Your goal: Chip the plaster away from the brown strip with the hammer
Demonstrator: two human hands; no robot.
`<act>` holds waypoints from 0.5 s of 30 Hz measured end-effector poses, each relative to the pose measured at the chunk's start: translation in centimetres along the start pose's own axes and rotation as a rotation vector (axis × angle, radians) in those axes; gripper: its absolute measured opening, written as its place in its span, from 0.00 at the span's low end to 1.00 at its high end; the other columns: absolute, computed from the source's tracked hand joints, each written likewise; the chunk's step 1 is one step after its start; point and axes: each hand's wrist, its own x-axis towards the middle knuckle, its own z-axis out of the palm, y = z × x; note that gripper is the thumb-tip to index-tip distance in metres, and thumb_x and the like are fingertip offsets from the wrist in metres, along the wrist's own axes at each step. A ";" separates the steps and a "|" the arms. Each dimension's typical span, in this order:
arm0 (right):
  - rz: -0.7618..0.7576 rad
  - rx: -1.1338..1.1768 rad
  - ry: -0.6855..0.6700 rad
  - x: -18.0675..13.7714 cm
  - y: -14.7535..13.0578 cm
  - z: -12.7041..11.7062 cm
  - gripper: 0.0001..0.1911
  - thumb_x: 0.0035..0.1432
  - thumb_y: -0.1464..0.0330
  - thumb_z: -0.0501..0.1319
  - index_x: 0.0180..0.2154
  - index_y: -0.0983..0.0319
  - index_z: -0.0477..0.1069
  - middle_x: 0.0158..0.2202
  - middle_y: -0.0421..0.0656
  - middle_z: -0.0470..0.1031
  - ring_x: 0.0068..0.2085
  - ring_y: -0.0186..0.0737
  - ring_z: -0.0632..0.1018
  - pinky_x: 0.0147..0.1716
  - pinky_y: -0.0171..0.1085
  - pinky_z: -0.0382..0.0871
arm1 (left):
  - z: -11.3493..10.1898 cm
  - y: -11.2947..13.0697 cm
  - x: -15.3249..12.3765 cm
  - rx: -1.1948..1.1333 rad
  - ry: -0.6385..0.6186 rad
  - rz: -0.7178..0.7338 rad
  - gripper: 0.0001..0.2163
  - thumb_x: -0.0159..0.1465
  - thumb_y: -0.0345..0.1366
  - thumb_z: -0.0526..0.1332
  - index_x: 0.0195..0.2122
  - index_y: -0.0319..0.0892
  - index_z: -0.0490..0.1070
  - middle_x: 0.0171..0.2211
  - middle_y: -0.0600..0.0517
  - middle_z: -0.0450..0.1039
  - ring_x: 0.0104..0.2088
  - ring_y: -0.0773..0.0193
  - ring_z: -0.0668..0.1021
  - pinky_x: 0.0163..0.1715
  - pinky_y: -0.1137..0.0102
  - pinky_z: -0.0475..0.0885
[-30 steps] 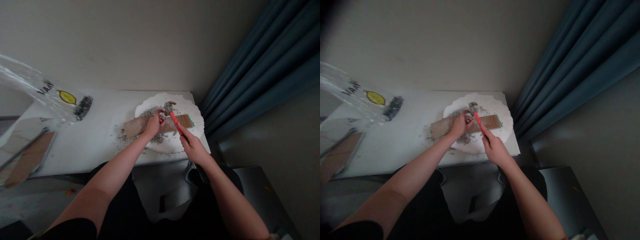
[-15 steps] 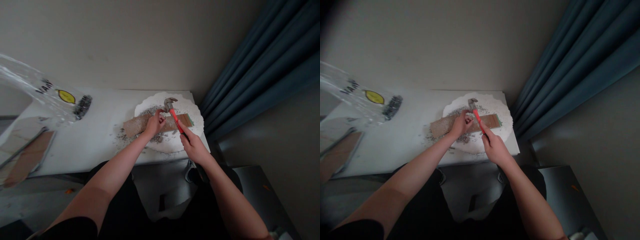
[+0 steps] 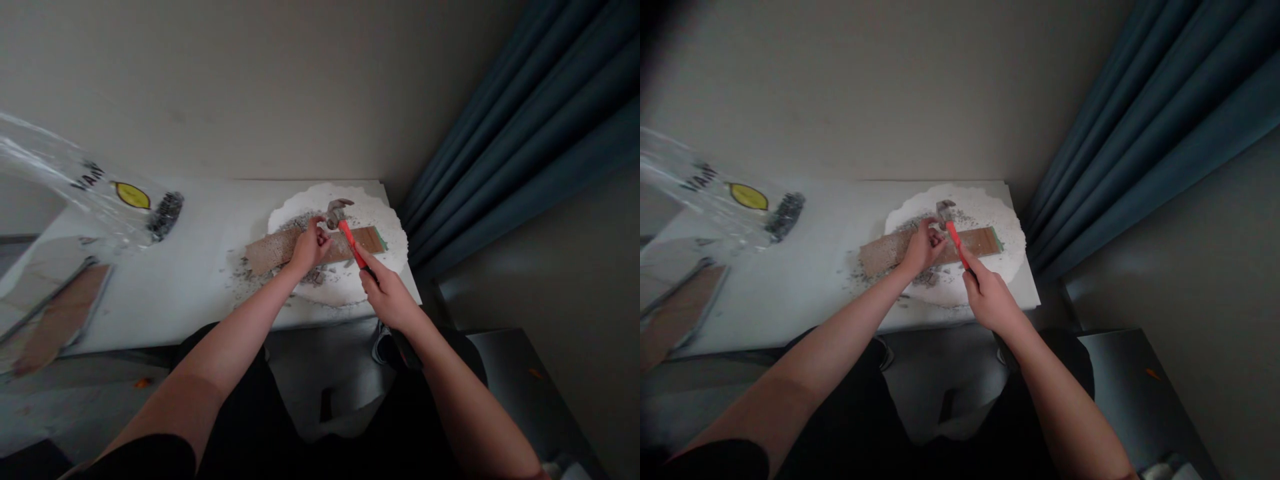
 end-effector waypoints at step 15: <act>0.040 -0.061 -0.028 0.3 1.0 1.4 0.31 0.69 0.67 0.51 0.71 0.58 0.58 0.48 0.51 0.80 0.42 0.48 0.79 0.46 0.46 0.71 | -4.0 0.7 -0.1 0.043 0.241 0.030 0.26 0.57 0.28 0.61 0.57 0.43 0.58 0.44 0.49 0.74 0.38 0.64 0.75 0.46 0.65 0.72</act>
